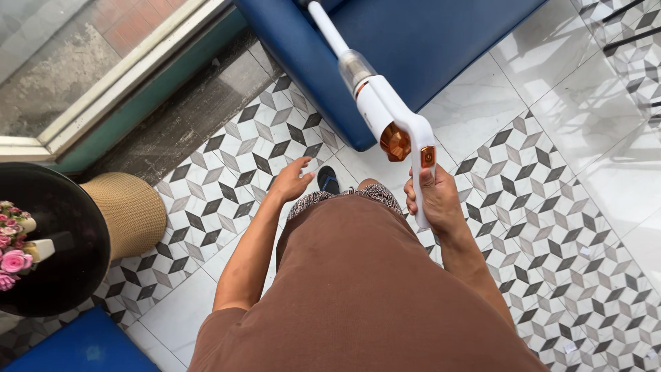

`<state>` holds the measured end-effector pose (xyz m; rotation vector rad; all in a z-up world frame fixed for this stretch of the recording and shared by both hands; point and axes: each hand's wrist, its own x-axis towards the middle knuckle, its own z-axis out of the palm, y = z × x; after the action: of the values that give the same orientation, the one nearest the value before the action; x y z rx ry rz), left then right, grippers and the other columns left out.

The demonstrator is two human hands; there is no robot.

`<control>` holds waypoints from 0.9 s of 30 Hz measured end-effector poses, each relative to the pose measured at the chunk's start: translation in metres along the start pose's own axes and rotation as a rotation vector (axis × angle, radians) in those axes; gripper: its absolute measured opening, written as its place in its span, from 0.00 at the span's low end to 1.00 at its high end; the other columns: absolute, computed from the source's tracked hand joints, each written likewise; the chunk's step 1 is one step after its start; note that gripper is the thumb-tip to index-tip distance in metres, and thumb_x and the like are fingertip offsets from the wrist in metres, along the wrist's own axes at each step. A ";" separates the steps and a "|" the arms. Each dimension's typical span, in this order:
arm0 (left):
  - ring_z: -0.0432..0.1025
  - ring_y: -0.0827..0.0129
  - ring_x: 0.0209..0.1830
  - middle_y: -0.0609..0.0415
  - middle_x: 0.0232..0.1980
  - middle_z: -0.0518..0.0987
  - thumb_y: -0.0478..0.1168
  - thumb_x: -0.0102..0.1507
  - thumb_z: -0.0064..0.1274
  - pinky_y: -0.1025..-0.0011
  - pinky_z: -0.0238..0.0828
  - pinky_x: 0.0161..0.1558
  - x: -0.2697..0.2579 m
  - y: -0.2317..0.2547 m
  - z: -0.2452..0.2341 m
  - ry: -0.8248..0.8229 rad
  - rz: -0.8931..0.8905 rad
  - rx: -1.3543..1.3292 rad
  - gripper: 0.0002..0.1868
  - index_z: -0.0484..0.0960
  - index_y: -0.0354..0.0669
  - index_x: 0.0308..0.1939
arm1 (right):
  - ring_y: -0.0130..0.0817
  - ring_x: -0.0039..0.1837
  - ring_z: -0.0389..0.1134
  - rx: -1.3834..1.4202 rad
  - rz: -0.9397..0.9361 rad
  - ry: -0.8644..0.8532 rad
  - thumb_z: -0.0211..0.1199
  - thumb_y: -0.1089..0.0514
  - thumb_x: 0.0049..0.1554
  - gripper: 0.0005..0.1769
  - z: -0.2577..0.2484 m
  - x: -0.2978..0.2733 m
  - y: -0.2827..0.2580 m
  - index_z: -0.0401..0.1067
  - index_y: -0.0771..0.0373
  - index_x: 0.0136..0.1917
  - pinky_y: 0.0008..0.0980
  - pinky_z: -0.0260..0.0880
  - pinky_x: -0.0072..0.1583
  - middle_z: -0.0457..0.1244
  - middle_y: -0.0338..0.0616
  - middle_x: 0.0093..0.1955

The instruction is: The person vacuums the seat and crevices of a blue sofa using a handheld vacuum cleaner, moving the nozzle along the surface and into the gaps.

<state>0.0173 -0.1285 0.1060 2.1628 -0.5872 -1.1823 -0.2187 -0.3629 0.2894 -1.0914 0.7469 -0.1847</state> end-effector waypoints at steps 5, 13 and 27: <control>0.67 0.56 0.72 0.46 0.72 0.71 0.48 0.68 0.51 0.57 0.68 0.65 -0.021 0.103 -0.037 -0.160 0.350 -0.216 0.30 0.66 0.43 0.73 | 0.26 0.31 0.63 0.033 -0.111 0.068 0.68 0.58 0.60 0.20 0.035 0.037 0.000 0.59 0.66 0.55 0.27 0.67 0.33 0.60 0.39 0.35; 0.73 0.56 0.62 0.44 0.69 0.72 0.56 0.64 0.55 0.60 0.72 0.61 -0.038 0.200 -0.054 -0.319 0.364 -0.487 0.40 0.61 0.42 0.75 | 0.21 0.44 0.62 -0.008 -0.472 0.004 0.67 0.68 0.58 0.32 0.083 0.103 0.011 0.55 0.67 0.70 0.23 0.67 0.46 0.59 0.38 0.43; 0.81 0.60 0.39 0.47 0.37 0.84 0.37 0.57 0.57 0.63 0.78 0.45 0.064 0.230 -0.090 0.287 0.243 -0.121 0.13 0.79 0.40 0.45 | 0.37 0.53 0.72 -0.876 -0.397 -0.571 0.72 0.52 0.55 0.23 0.048 0.196 -0.056 0.73 0.65 0.60 0.35 0.72 0.53 0.69 0.48 0.53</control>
<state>0.1053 -0.3091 0.2637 2.0416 -0.6137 -0.7430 -0.0306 -0.4493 0.2600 -2.0119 0.0500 0.1442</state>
